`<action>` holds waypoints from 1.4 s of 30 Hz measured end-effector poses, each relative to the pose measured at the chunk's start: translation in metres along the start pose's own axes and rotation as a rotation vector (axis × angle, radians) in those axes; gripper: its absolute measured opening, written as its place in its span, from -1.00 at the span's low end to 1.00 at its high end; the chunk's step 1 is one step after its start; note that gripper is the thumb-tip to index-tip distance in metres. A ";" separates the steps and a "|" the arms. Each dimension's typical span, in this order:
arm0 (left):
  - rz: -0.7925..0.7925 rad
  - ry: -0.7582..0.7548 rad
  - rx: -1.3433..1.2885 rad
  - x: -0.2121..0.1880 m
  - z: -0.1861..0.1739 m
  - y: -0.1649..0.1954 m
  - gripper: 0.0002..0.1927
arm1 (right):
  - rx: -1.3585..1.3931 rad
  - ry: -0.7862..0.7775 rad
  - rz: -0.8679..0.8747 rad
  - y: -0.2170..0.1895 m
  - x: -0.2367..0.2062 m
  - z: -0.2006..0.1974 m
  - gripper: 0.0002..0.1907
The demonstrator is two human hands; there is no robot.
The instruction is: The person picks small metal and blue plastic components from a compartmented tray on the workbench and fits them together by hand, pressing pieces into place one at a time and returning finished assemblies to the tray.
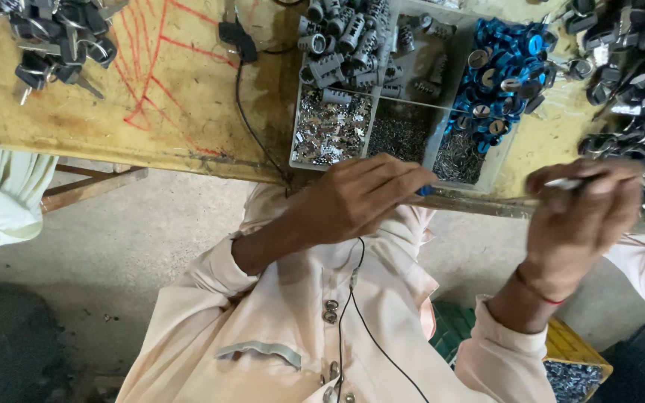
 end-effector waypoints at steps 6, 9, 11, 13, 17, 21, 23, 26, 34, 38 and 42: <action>0.133 0.005 0.099 0.001 0.002 0.017 -0.58 | -0.426 -0.274 -0.215 -0.001 -0.058 0.075 -0.77; 0.128 -0.015 0.181 0.000 -0.007 0.017 -0.59 | -0.299 -0.167 -0.113 -0.003 -0.056 0.064 -0.78; 0.137 -0.024 0.190 0.000 -0.008 0.017 -0.60 | -0.268 -0.136 -0.072 -0.004 -0.056 0.059 -0.77; 0.164 -0.022 0.147 0.000 -0.006 0.020 -0.61 | -0.359 -0.186 -0.166 -0.009 -0.060 0.063 -0.71; 0.118 -0.046 0.110 -0.005 0.001 0.016 -0.63 | -0.551 -0.263 -0.214 -0.013 -0.062 0.072 -0.75; -0.026 -0.072 -0.149 -0.010 0.017 0.008 -0.67 | -0.859 -0.486 -0.477 -0.028 -0.063 0.080 -0.65; -0.069 -0.077 -0.174 -0.009 0.025 0.007 -0.67 | -0.887 -0.550 -0.504 -0.033 -0.064 0.080 -0.58; -0.189 -0.059 -0.200 -0.003 0.026 0.008 -0.59 | -0.914 -0.434 -0.205 -0.025 -0.051 0.065 -0.55; -0.324 0.028 0.533 -0.004 -0.051 -0.004 -0.86 | -1.371 -0.162 -0.625 -0.017 -0.014 0.055 -0.61; -0.357 -0.078 0.675 -0.008 -0.042 -0.018 -0.85 | -0.888 -0.159 -0.241 -0.038 -0.008 0.065 -0.88; -0.366 -0.132 0.697 -0.008 -0.035 -0.027 -0.89 | -0.969 -0.707 -0.476 -0.025 -0.012 0.140 -0.88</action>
Point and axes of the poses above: each hand's wrist, its own x-axis towards the middle knuckle, its own z-axis out of the palm, y = z × x, the point moved 5 cm from there along x, towards the middle knuckle, and after that the axes turned 9 degrees about y, right-handed, at the moved point
